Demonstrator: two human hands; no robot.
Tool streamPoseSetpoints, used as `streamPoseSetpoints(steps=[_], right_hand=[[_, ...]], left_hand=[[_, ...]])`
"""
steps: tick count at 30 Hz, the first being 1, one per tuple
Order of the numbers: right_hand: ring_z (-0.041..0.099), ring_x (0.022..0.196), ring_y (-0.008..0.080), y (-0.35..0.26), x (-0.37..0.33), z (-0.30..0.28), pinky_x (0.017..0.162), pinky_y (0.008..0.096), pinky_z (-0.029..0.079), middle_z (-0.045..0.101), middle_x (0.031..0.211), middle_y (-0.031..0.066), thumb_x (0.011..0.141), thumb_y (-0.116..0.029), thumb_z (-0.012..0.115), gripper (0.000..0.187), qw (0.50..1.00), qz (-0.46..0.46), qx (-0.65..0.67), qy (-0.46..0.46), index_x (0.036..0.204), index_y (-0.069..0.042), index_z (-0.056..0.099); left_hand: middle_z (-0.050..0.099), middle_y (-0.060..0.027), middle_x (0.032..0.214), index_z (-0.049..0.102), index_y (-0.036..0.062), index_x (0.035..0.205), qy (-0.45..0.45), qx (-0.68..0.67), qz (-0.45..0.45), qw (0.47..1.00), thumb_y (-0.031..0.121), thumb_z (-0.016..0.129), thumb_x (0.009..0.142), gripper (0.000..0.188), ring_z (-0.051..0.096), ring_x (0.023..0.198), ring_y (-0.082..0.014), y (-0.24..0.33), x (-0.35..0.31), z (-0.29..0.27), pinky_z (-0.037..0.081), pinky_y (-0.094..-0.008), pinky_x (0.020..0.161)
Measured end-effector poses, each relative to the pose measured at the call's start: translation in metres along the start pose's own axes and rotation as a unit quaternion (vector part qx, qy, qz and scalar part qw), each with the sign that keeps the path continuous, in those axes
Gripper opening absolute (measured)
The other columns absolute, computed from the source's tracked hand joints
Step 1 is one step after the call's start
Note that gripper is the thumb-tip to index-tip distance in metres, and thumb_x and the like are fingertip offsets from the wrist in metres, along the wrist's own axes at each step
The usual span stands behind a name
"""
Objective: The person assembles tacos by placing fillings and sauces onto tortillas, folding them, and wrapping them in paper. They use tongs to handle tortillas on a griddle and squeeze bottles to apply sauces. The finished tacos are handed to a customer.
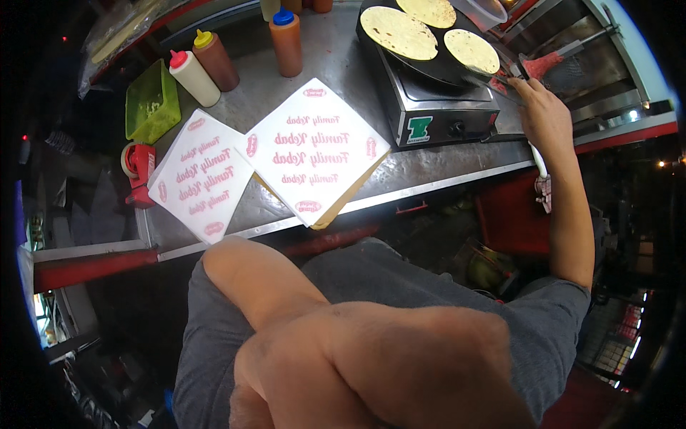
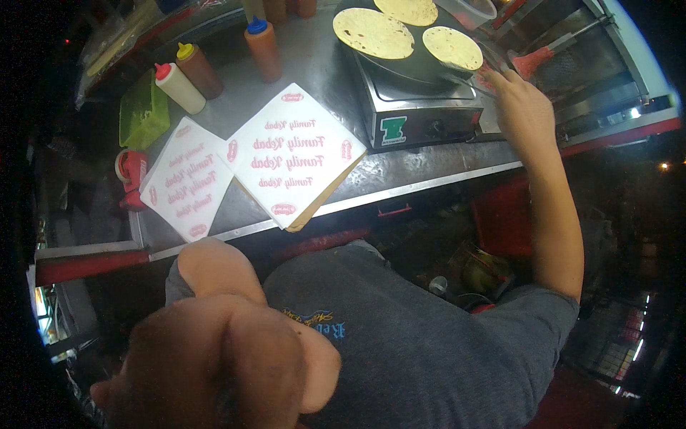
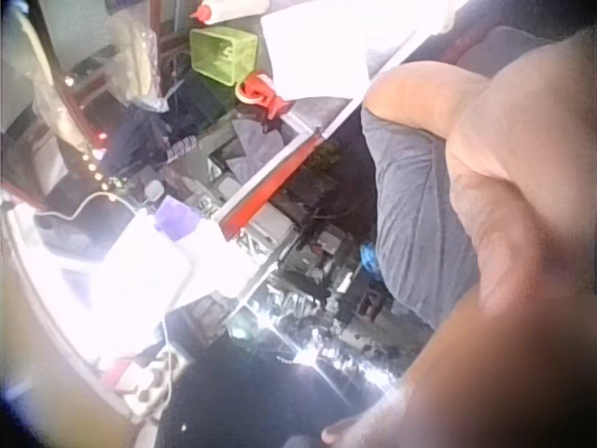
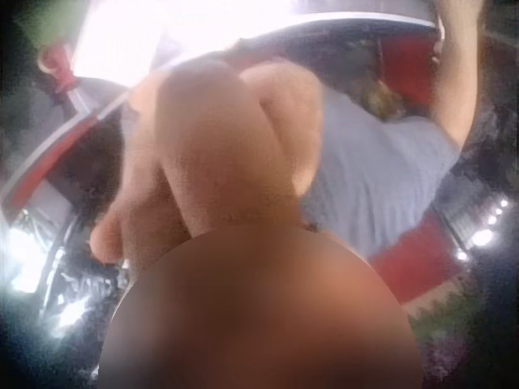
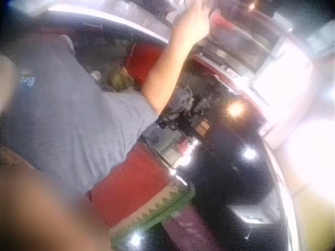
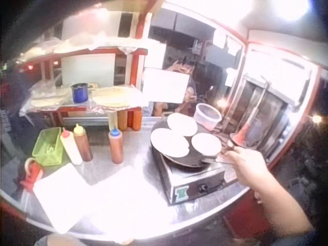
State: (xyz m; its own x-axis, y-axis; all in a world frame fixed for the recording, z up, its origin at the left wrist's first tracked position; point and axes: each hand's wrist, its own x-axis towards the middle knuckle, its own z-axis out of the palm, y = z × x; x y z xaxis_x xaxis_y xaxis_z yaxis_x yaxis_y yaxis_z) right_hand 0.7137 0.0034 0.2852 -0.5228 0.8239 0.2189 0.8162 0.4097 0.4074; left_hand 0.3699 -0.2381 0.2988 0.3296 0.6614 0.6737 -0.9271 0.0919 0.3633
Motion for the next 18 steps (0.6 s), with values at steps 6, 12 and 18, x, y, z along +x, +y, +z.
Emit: streamPoseSetpoints(steps=[6, 12, 18], right_hand=[[0.072, 0.098, 0.0362, 0.059, 0.028, 0.069, 0.083, 0.0465, 0.057, 0.07, 0.102, 0.0176, 0.093, -0.005, 0.067, 0.042, 0.999, 0.018, 0.013, 0.042, 0.135, -0.01, 0.067], [0.067, 0.085, 0.0175, 0.181, 0.095, 0.01, 0.079, 0.0355, 0.057, 0.076, 0.098, 0.0054, 0.103, -0.02, 0.067, 0.037, 0.889, 0.157, 0.387, -0.185, 0.133, 0.001, 0.072], [0.074, 0.114, 0.0308, 0.176, 0.102, 0.103, 0.095, 0.0406, 0.056, 0.075, 0.124, 0.0238, 0.106, -0.03, 0.064, 0.043, 0.968, 0.045, 0.246, 0.017, 0.131, 0.004, 0.07]], left_hand=[[0.068, -0.015, 0.108, 0.069, 0.0006, 0.106, -0.023, -0.038, -0.011, 0.999, 0.021, 0.067, 0.105, 0.02, 0.068, 0.088, -0.0204, -0.062, 0.027, 0.0, 0.055, -0.0371, 0.079], [0.067, -0.015, 0.109, 0.069, 0.0, 0.106, -0.036, -0.043, 0.006, 0.998, 0.021, 0.069, 0.104, 0.021, 0.067, 0.086, -0.0188, -0.134, 0.073, 0.0, 0.055, -0.0353, 0.077], [0.067, -0.015, 0.11, 0.069, -0.0005, 0.107, -0.027, -0.039, 0.027, 0.999, 0.02, 0.07, 0.103, 0.021, 0.066, 0.084, -0.0171, -0.183, 0.107, -0.005, 0.054, -0.0335, 0.075]])
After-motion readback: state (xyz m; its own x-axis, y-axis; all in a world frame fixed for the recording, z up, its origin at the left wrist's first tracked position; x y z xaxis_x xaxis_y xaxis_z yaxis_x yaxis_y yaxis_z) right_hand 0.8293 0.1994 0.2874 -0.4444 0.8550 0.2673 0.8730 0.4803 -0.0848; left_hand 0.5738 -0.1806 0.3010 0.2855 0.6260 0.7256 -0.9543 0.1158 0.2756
